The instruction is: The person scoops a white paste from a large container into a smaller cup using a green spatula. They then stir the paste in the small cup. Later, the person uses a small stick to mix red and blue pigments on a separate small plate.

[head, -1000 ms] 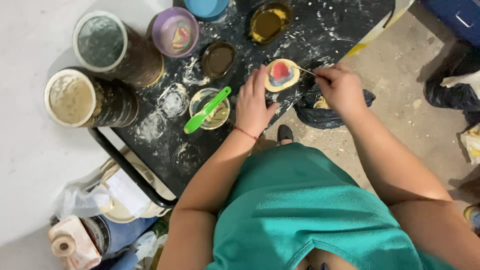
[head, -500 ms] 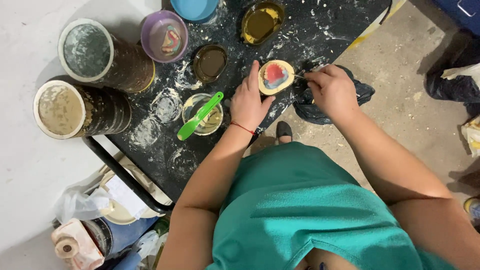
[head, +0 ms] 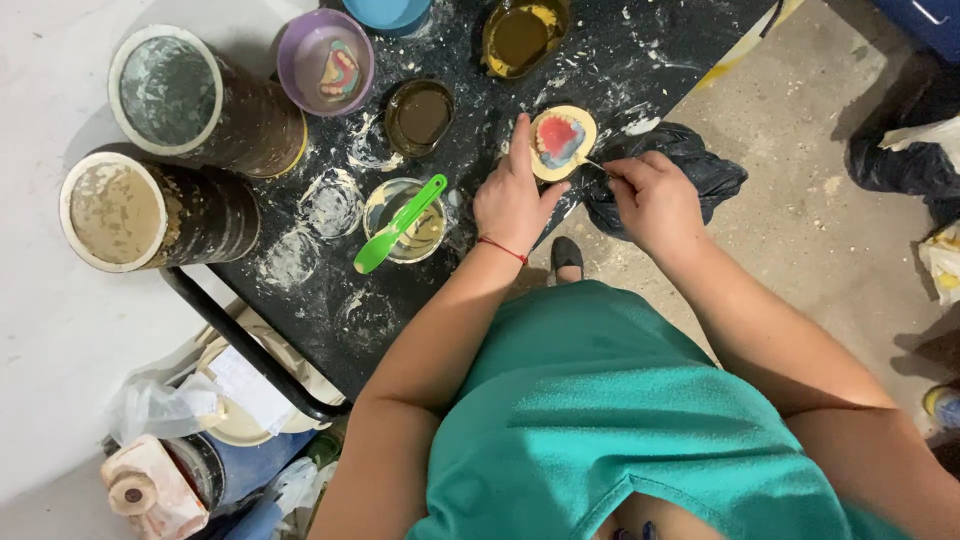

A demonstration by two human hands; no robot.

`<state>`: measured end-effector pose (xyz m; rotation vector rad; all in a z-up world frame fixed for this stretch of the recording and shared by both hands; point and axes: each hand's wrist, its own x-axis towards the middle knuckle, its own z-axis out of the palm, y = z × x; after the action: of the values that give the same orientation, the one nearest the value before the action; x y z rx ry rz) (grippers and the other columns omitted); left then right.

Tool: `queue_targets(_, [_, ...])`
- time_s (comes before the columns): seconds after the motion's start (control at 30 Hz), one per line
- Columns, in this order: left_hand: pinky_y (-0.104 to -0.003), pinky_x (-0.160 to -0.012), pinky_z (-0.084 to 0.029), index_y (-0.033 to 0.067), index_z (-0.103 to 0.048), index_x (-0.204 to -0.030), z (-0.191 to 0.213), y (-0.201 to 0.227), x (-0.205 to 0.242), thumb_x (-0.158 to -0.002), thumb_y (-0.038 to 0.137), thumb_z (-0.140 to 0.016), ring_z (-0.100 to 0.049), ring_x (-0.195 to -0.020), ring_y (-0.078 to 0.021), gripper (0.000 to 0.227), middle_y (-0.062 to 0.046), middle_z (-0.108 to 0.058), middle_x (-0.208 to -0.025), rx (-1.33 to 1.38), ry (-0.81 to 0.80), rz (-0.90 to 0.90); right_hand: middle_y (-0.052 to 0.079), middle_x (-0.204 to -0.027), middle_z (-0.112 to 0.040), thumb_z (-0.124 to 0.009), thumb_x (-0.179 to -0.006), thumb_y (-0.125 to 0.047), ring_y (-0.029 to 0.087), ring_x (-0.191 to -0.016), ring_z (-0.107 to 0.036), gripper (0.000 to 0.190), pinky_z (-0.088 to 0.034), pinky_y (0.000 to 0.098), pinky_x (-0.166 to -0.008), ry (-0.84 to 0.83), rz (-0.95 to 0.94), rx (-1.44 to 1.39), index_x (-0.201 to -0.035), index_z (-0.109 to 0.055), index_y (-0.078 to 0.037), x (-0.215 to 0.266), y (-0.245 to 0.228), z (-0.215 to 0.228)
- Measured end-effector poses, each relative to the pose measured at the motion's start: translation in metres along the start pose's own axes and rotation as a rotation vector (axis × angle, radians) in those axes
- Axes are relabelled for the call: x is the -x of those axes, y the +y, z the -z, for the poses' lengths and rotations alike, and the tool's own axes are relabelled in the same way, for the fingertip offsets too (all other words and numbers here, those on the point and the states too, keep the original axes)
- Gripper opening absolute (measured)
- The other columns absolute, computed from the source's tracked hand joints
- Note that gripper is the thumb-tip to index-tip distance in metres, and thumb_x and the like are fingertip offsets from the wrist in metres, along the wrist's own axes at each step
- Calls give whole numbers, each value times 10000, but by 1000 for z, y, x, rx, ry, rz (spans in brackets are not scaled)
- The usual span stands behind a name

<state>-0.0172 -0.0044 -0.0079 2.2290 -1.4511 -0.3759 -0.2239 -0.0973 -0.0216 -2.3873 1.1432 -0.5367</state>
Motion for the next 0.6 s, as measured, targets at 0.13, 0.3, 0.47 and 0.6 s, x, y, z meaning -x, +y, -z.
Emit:
queue_targets(0.13, [-515, -768, -601, 144, -119, -1668, 9, -1, 3, -818, 461, -880, -763, -941, -404, 1184, -176, -720, -1090, 41, -47, 13, 66, -965, -678, -772, -949, -149, 371, -891, -724, 194, -602, 451, -713, 4, -2, -21, -1142, -793, -159, 7, -14, -1])
queue_targets(0.3, [-511, -792, -595, 119, -82, -1669, 41, 5, 20, -823, 356, -901, -761, -976, -421, 1201, -238, -722, -1173, 105, -128, 62, 107, -978, -700, -726, -968, -171, 405, -968, -710, 211, -582, 489, -807, -75, -70, -96, -1170, -778, -145, 14, -27, -7])
queue_targets(0.47, [-467, -785, -593, 113, -107, -1669, 99, 20, 48, -842, 316, -894, -756, -963, -398, 1158, -222, -723, -1141, 182, -143, 72, 179, -955, -728, -695, -982, -132, 447, -996, -697, 204, -553, 524, -840, -186, -64, -253, -1163, -778, -87, 12, -50, 1])
queue_targets(0.6, [-507, -919, -518, 89, -201, -1668, 130, -29, 66, -734, 260, -974, -665, -1055, -400, 1225, -144, -720, -1133, 125, 131, 6, 151, -844, -738, -615, -1001, -60, 200, -630, -696, 212, -575, 295, -550, -371, -288, -698, -1165, -746, -33, 5, -97, 23])
